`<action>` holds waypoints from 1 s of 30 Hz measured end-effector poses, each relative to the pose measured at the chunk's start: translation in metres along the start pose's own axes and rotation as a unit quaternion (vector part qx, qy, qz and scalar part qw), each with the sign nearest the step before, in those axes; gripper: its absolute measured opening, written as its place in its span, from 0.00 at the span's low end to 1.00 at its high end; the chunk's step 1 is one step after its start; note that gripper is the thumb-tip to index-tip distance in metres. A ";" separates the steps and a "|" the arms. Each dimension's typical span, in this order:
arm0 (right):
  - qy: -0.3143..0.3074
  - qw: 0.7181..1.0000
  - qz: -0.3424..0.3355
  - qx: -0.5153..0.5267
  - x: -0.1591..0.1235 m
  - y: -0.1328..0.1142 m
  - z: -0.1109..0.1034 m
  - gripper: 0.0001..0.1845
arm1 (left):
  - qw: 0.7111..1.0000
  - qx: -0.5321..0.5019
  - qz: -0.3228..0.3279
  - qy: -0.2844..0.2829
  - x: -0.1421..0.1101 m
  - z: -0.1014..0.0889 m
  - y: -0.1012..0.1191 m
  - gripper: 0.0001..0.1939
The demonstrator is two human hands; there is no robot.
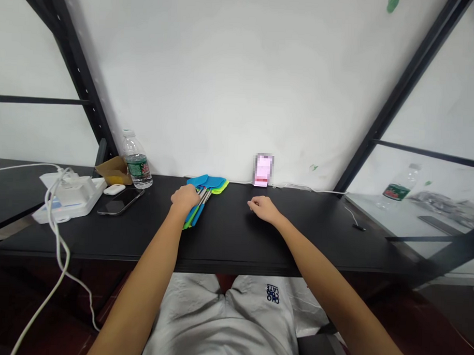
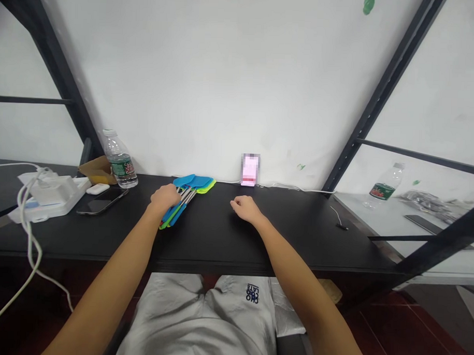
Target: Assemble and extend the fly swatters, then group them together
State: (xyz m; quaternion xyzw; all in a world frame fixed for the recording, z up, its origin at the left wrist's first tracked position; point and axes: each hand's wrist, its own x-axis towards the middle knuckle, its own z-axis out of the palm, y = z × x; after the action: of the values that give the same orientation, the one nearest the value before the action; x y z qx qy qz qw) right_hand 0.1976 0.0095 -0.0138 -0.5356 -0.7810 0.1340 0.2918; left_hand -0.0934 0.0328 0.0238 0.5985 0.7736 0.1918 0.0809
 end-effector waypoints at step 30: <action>0.045 0.999 0.002 0.024 0.000 0.001 0.001 0.19 | 0.880 -0.305 0.308 -0.194 -0.050 0.025 0.050 0.20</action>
State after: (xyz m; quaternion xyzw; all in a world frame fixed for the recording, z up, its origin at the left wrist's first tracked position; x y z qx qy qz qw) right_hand 0.1976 0.0098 -0.0146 -0.5354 -0.7626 0.1293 0.3392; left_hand -0.0262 0.0001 0.0150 0.7776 0.4219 0.3137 0.3448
